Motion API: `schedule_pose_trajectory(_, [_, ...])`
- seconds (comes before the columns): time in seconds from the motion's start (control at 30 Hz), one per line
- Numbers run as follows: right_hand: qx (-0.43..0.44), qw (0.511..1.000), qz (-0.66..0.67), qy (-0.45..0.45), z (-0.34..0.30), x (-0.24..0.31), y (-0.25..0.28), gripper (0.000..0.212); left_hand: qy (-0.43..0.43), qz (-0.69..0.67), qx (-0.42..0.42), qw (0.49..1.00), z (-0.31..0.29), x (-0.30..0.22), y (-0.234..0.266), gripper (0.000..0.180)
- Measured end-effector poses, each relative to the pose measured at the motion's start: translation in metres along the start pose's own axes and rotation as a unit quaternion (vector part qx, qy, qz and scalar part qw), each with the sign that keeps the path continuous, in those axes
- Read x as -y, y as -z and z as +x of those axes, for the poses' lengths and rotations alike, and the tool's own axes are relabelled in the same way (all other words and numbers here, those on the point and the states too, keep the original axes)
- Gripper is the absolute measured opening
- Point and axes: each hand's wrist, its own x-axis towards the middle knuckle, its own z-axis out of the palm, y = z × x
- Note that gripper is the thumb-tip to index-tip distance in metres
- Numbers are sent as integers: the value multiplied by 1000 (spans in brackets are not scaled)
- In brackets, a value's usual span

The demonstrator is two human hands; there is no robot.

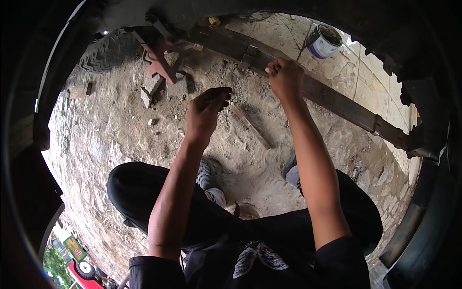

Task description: The person sits on the ground under a vehicle and sands a metal frame with a sanding block. They repeatedly rub the block along the frame's edges and surfaces, occasionally adjusting their grip and position to reach different sections.

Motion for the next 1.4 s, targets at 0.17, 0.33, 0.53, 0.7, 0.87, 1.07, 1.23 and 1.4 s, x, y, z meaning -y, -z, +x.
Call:
schedule_pose_trajectory(0.17, [-45, 998, -21, -25, 37, 0, -8, 11, -9, -19, 8, 1000, 0, -9, -13, 33])
schedule_pose_trajectory(0.33, [-11, 1000, -6, 7, 3, -5, -1, 10, -1, -18, -17, 1000, 3, -9, -12, 32])
schedule_pose_trajectory(0.53, [-59, 997, -31, 39, 29, -2, -5, 10, -6, 21, 1, 1000, 4, -8, -15, 33])
schedule_pose_trajectory(0.7, [-46, 996, -58, 53, 17, -5, -8, 11, 3, 14, 5, 1000, 9, -3, -18, 34])
schedule_pose_trajectory(0.87, [-22, 1000, -5, 15, 2, -3, -3, 9, 1, 3, 14, 1000, 6, 2, -18, 36])
schedule_pose_trajectory(1.07, [-47, 998, -24, -41, 50, -2, -8, 10, -8, 8, 7, 1000, 10, -1, -21, 26])
schedule_pose_trajectory(1.23, [-10, 1000, 1, 0, -5, -6, 3, 11, 3, 15, 0, 1000, 6, -5, -16, 37])
schedule_pose_trajectory(1.4, [-37, 998, 2, -49, 30, -5, -1, 13, 2, 37, 14, 999, 11, 6, -23, 35])
